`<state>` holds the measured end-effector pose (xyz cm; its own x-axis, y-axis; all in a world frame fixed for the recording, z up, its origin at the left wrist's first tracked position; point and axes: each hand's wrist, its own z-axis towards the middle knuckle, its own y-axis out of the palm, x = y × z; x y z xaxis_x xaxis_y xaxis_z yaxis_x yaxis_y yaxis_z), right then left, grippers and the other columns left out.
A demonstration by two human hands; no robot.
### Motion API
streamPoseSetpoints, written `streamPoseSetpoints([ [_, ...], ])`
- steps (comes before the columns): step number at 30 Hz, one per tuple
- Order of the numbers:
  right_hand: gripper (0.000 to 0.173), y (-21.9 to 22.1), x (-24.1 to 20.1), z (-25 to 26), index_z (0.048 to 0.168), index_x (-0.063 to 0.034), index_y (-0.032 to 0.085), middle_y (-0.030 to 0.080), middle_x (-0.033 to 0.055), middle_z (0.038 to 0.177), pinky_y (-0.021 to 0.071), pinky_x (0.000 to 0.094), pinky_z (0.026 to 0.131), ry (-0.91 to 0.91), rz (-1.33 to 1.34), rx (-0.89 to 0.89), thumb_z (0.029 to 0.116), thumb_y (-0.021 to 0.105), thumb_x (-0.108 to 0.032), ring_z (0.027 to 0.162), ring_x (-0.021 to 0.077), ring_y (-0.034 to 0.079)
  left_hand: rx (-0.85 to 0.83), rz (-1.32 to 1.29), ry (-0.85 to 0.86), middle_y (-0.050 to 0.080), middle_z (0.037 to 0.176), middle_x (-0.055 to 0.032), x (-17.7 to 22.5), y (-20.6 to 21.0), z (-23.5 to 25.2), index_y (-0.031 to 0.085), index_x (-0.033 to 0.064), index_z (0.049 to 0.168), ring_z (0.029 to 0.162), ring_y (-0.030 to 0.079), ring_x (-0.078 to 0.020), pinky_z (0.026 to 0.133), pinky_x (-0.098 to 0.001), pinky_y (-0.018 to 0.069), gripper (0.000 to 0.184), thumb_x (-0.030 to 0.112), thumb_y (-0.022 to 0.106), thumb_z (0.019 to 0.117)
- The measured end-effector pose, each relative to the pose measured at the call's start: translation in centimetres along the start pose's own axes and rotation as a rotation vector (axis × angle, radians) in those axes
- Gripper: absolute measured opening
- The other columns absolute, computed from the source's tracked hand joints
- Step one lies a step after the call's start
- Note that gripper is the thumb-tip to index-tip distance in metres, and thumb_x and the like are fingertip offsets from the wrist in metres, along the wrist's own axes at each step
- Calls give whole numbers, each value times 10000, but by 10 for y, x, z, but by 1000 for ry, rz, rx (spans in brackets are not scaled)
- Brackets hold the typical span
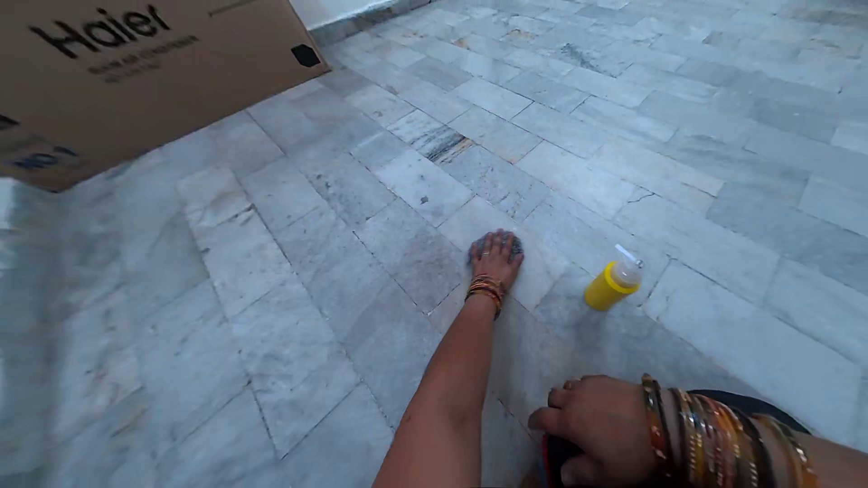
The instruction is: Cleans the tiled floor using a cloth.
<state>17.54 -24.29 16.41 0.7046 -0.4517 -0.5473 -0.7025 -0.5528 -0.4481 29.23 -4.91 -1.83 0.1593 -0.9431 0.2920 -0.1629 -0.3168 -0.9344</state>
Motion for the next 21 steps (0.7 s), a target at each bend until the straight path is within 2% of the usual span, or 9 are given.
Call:
streamPoseSetpoints([
  [5, 577, -2, 10, 5, 1542, -72, 450, 581, 269, 1398, 445, 637, 1039, 74, 29, 18, 1065, 573, -373, 1272, 462, 576, 137, 9, -246, 192, 1726, -74, -109, -18, -48, 279, 237, 1642, 1598, 135, -320, 1243, -650, 81, 646, 552, 337, 1081],
  [10, 597, -3, 18, 9, 1550, -68, 439, 570, 287, 1409, 433, 650, 1051, 170, 55, 34, 1059, 581, -375, 1283, 469, 574, 163, 53, -504, 183, 1721, -124, -198, -35, -146, 257, 190, 1648, 1592, 130, -373, 1239, -657, 97, 671, 544, 338, 1084],
  [13, 606, -2, 19, 9, 1556, -66, 428, 568, 295, 1414, 424, 654, 1059, 200, 54, 47, 1062, 571, -388, 1291, 472, 569, 190, 54, -622, 169, 1719, -150, -251, -26, -213, 232, 175, 1653, 1592, 121, -380, 1242, -648, 96, 682, 537, 327, 1082],
  [17, 600, 0, 11, 5, 1558, -57, 424, 555, 304, 1426, 409, 651, 1076, 210, 38, 61, 1068, 565, -375, 1307, 470, 558, 186, 24, -780, 145, 1714, -195, -281, -26, -298, 199, 130, 1655, 1585, 125, -414, 1239, -651, 119, 686, 496, 346, 1094],
  [19, 604, 0, 7, 3, 1562, -59, 417, 564, 294, 1421, 411, 648, 1076, 202, 28, 62, 1067, 566, -372, 1309, 465, 559, 159, -4, -888, 115, 1720, -190, -283, -27, -313, 170, 133, 1659, 1591, 103, -401, 1247, -636, 107, 689, 486, 356, 1098],
  [21, 614, 0, 3, 4, 1567, -62, 408, 566, 295, 1419, 414, 644, 1074, 201, 18, 62, 1064, 570, -374, 1310, 464, 559, 145, 4, -977, 94, 1724, -186, -275, -27, -307, 147, 120, 1659, 1593, 98, -390, 1250, -624, 107, 719, 508, 357, 1092],
])
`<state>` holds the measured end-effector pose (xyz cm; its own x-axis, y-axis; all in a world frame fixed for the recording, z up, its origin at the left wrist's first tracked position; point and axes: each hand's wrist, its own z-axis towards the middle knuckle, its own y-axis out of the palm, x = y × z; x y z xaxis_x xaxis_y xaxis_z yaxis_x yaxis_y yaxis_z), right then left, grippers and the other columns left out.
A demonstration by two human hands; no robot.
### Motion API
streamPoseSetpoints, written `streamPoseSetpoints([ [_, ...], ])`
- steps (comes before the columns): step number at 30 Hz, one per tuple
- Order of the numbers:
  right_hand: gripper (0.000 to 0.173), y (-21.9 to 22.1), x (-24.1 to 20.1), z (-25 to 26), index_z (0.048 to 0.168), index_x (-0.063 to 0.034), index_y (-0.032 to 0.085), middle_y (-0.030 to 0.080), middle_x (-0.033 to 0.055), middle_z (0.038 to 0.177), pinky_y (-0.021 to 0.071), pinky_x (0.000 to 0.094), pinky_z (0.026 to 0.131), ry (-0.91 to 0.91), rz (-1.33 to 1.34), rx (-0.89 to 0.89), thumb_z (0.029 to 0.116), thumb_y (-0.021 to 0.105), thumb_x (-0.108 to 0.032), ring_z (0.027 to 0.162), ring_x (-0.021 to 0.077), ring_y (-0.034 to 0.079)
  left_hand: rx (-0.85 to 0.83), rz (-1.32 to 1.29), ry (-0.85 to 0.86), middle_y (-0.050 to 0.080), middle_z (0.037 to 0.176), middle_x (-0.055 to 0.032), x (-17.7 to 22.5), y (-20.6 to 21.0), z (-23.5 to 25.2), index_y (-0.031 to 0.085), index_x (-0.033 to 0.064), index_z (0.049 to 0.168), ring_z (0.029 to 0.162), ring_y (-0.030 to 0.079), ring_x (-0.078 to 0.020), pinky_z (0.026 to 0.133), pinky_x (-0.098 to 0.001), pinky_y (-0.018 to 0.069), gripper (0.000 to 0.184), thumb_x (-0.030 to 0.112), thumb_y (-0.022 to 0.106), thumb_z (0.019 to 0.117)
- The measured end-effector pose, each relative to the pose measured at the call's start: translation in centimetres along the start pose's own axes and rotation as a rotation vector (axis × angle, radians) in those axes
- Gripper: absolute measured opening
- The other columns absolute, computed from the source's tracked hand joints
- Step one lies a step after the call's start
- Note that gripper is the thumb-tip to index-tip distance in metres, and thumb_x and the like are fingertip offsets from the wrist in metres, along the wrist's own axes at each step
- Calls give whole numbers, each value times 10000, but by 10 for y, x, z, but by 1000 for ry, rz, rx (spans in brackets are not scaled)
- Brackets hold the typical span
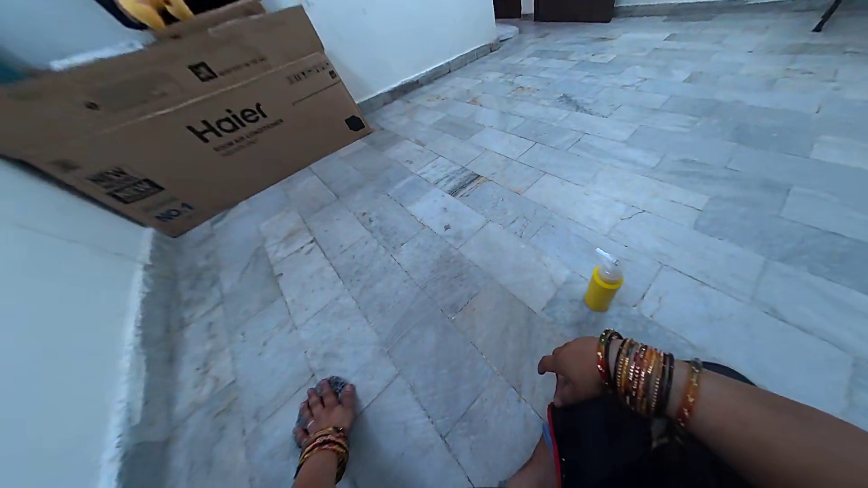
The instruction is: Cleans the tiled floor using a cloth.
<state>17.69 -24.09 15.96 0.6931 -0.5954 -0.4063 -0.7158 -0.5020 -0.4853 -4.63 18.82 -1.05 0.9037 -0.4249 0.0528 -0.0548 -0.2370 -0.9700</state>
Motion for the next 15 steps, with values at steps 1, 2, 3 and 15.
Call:
streamPoseSetpoints([
  [1, 616, 0, -1, 0, 1568, -63, 406, 568, 294, 1418, 412, 643, 1077, -2, -5, 1, 1063, 571, -375, 1311, 464, 560, 16, 9, -18, 105, 1722, -189, 8, 3, -2, 152, 108, 1657, 1592, 107, -391, 1249, -625, 111, 738, 526, 358, 1086],
  [2, 614, 1, -1, 1, 1563, -60, 413, 576, 294, 1412, 414, 646, 1075, -6, -8, 8, 1061, 575, -374, 1305, 466, 565, 33, 9, -4, 113, 1720, -193, 17, 7, -5, 156, 97, 1656, 1591, 110, -393, 1247, -630, 106, 750, 537, 356, 1082],
  [3, 605, 1, -1, 1, 1554, -55, 426, 578, 301, 1404, 418, 654, 1065, -10, -9, 18, 1060, 577, -369, 1294, 475, 570, 52, 1, 44, 126, 1715, -204, 24, 12, -10, 164, 83, 1652, 1589, 114, -402, 1242, -642, 98, 758, 538, 362, 1080],
  [15, 584, -1, -15, -6, 1549, -66, 432, 558, 298, 1402, 454, 647, 1011, -164, -58, 22, 1066, 572, -363, 1242, 483, 587, -67, 104, 656, 139, 1720, -177, 216, 40, -71, 231, 99, 1644, 1598, 78, -376, 1247, -647, 24, 764, 569, 378, 1059],
])
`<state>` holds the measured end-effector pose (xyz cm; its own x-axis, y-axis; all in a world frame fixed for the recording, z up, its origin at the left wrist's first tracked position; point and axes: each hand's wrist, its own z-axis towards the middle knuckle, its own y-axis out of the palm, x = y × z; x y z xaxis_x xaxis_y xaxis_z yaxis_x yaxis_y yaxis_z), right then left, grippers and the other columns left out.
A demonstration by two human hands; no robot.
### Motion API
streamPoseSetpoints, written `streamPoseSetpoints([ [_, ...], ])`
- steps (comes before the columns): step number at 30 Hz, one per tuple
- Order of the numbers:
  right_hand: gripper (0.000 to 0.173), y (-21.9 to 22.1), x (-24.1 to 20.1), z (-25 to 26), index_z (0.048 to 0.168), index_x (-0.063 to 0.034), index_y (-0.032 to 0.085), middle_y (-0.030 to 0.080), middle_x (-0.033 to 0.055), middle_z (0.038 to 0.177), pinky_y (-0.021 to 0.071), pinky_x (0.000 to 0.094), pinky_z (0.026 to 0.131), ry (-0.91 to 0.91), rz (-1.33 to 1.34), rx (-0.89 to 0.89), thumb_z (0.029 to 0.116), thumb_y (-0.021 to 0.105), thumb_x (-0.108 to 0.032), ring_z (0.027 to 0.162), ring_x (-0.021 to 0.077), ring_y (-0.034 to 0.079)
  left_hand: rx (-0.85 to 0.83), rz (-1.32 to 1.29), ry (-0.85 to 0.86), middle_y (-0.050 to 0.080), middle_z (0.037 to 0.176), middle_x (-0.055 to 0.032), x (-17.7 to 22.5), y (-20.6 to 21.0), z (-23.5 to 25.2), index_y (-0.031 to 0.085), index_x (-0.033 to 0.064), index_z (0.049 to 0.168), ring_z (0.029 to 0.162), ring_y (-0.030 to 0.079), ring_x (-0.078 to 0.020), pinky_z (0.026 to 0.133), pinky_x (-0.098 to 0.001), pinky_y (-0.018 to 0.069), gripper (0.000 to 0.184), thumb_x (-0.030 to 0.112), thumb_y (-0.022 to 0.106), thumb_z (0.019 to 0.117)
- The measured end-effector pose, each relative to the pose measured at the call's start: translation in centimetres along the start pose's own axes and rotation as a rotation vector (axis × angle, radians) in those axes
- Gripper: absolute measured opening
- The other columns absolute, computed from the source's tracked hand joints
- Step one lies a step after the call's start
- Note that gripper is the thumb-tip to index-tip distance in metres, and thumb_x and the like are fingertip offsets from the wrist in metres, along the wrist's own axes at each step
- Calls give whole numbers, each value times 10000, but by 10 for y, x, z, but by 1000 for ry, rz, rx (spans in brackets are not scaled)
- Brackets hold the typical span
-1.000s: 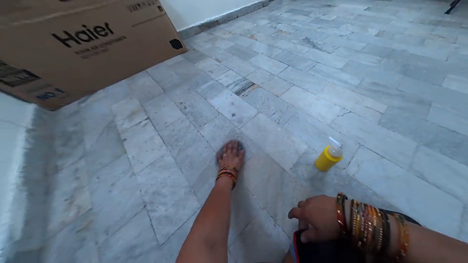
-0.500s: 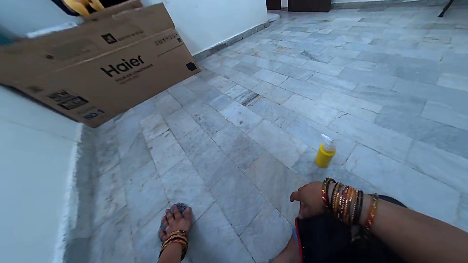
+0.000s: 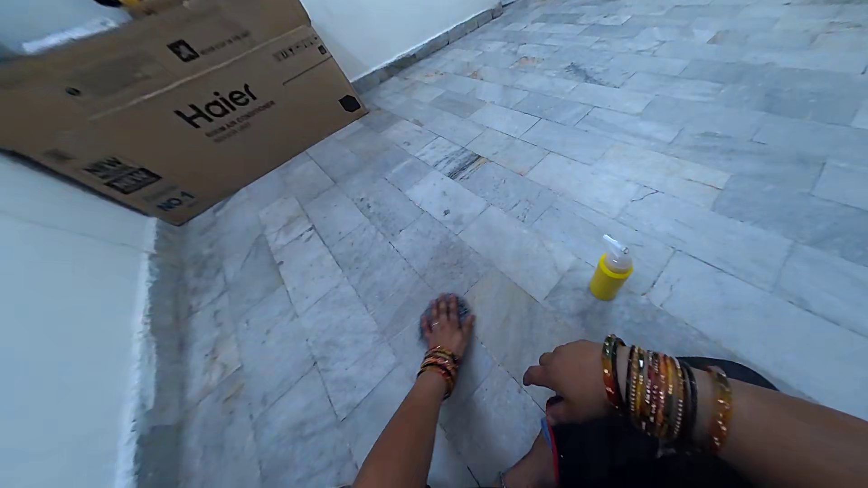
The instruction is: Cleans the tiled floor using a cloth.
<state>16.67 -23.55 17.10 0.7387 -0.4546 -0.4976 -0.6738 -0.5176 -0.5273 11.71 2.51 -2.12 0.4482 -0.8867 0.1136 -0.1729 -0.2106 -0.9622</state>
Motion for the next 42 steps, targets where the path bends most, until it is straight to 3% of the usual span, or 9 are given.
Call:
streamPoseSetpoints([
  [7, 579, -2, 7, -1, 1541, -66, 445, 554, 292, 1405, 451, 640, 1018, -18, 32, -27, 1062, 581, -361, 1251, 483, 577, -24, -74, 456, 182, 1726, -92, 145, 13, 37, 293, 290, 1636, 1604, 93, -323, 1245, -643, -1, 608, 535, 348, 1083],
  [12, 586, -2, 26, 7, 1548, -57, 432, 582, 284, 1383, 451, 640, 1024, 10, 52, -53, 1068, 564, -367, 1250, 471, 586, -130, -54, 490, 152, 1737, 18, 184, 1, 63, 290, 409, 1619, 1611, 71, -242, 1258, -603, -4, 518, 492, 284, 1107],
  [16, 585, 1, 35, 10, 1552, -64, 433, 580, 281, 1389, 446, 642, 1034, 48, 90, -57, 1069, 564, -368, 1252, 462, 591, -24, -80, 365, 206, 1725, 9, 146, -5, 84, 323, 380, 1613, 1606, 110, -256, 1257, -610, 35, 505, 432, 314, 1111],
  [20, 585, 1, 36, 9, 1545, -53, 439, 570, 303, 1398, 433, 657, 1043, 116, 106, -47, 1066, 568, -364, 1274, 480, 576, 141, -133, 154, 272, 1700, -81, 46, -10, 86, 386, 303, 1599, 1588, 180, -330, 1234, -664, 88, 508, 421, 365, 1105],
  [23, 600, -1, 35, 11, 1555, -44, 421, 565, 309, 1413, 408, 649, 1075, 156, 104, -57, 1070, 564, -367, 1299, 479, 561, 121, -109, -57, 215, 1715, -104, -41, -25, 54, 330, 273, 1624, 1591, 143, -363, 1237, -658, 88, 530, 408, 336, 1111],
  [27, 618, 0, 35, 14, 1566, -38, 402, 578, 321, 1389, 404, 634, 1083, 207, 104, -57, 1072, 561, -373, 1280, 478, 573, 181, -75, -281, 230, 1701, -162, -160, -12, -8, 311, 200, 1632, 1580, 166, -399, 1233, -659, 118, 569, 423, 304, 1109],
  [31, 623, 1, 30, 12, 1566, -25, 396, 587, 330, 1370, 396, 636, 1088, 237, 84, -45, 1070, 571, -359, 1290, 481, 567, 135, -105, -568, 177, 1705, -205, -228, -14, -75, 237, 165, 1649, 1574, 160, -432, 1223, -662, 158, 583, 409, 292, 1123],
  [35, 619, 3, 25, 13, 1566, -25, 397, 584, 331, 1375, 396, 635, 1090, 228, 62, -33, 1069, 574, -350, 1300, 482, 561, 104, -177, -735, 104, 1720, -198, -215, -20, -74, 178, 166, 1660, 1585, 103, -423, 1230, -665, 118, 603, 409, 301, 1122],
  [42, 609, 3, 23, 14, 1565, -42, 402, 602, 304, 1373, 403, 639, 1082, 200, 71, -46, 1069, 571, -352, 1293, 471, 572, 116, -47, -216, 194, 1699, -211, -109, -6, -38, 278, 142, 1638, 1576, 156, -426, 1234, -657, 111, 607, 417, 351, 1102],
])
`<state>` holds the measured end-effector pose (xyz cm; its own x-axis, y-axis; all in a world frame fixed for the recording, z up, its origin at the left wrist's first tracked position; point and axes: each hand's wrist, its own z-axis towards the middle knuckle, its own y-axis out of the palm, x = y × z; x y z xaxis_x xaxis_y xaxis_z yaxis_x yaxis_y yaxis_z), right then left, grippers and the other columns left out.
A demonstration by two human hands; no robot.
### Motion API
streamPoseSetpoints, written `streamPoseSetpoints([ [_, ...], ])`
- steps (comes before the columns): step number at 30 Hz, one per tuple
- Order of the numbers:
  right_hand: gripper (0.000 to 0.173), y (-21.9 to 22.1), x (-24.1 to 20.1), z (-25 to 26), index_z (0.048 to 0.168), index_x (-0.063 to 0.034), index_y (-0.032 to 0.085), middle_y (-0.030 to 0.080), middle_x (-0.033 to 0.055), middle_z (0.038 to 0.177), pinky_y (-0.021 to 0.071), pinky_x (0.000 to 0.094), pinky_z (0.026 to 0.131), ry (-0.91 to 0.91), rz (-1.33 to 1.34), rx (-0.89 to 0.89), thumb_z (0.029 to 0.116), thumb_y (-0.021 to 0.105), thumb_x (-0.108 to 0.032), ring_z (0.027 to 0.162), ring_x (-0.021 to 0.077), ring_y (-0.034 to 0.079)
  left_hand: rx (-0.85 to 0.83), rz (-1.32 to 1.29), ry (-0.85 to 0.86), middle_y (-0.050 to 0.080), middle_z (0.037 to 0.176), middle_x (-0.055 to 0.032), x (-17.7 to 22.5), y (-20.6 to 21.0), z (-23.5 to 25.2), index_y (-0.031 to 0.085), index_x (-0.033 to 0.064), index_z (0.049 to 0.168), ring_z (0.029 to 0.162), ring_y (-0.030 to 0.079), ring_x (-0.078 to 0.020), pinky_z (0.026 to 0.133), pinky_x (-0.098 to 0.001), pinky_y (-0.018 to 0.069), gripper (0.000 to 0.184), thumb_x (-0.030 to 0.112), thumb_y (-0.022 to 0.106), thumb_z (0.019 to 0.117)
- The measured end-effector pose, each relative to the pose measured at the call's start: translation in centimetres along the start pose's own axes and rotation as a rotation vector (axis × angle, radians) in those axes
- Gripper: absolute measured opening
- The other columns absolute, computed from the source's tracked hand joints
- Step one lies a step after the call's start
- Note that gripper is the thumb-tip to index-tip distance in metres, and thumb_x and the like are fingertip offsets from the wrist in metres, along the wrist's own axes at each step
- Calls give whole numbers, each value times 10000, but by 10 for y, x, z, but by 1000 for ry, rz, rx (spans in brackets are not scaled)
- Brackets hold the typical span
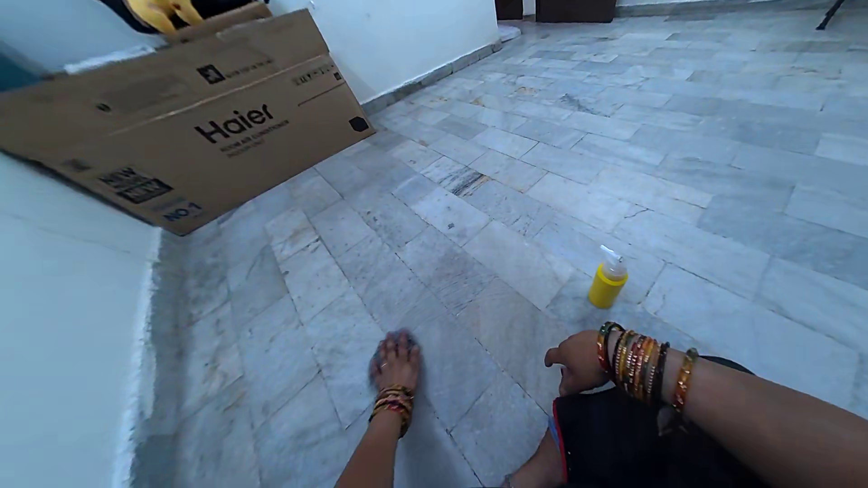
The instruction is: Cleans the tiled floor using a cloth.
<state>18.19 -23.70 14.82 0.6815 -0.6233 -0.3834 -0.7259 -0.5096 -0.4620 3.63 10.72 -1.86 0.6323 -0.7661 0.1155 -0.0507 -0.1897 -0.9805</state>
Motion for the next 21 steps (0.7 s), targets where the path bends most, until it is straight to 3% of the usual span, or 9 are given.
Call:
streamPoseSetpoints([
  [7, 588, 2, -7, -1, 1548, -65, 436, 568, 307, 1396, 441, 660, 1029, -87, -36, 11, 1064, 572, -369, 1256, 488, 584, -36, -21, 433, 243, 1700, -151, 143, 33, 15, 370, 212, 1610, 1591, 150, -360, 1247, -642, 55, 582, 451, 374, 1079],
  [9, 584, 2, -10, -3, 1547, -66, 436, 572, 301, 1383, 459, 653, 1002, -122, -53, 5, 1065, 566, -370, 1223, 486, 599, -87, -41, 530, 203, 1716, -122, 183, 34, 20, 334, 245, 1625, 1601, 107, -331, 1254, -624, 20, 580, 449, 385, 1085],
  [13, 563, 0, -14, -10, 1539, -69, 447, 565, 293, 1389, 457, 638, 1012, -184, -52, -20, 1065, 578, -344, 1241, 484, 583, -193, -23, 698, 185, 1729, -49, 253, 26, 34, 308, 301, 1631, 1607, 105, -278, 1263, -601, 30, 554, 450, 356, 1099],
  [17, 534, 1, -15, -14, 1523, -84, 471, 579, 269, 1381, 472, 613, 1004, -234, -55, -18, 1063, 585, -331, 1248, 468, 584, -211, -2, 746, 197, 1728, -3, 289, 24, 75, 296, 356, 1628, 1605, 124, -246, 1266, -591, 43, 524, 442, 312, 1111],
  [21, 489, 3, -10, -14, 1496, -85, 504, 602, 256, 1357, 479, 589, 1005, -292, -48, 7, 1066, 579, -305, 1249, 456, 590, -180, -44, 659, 222, 1720, -22, 289, 14, 134, 320, 330, 1623, 1602, 132, -287, 1255, -623, 60, 513, 414, 314, 1117],
])
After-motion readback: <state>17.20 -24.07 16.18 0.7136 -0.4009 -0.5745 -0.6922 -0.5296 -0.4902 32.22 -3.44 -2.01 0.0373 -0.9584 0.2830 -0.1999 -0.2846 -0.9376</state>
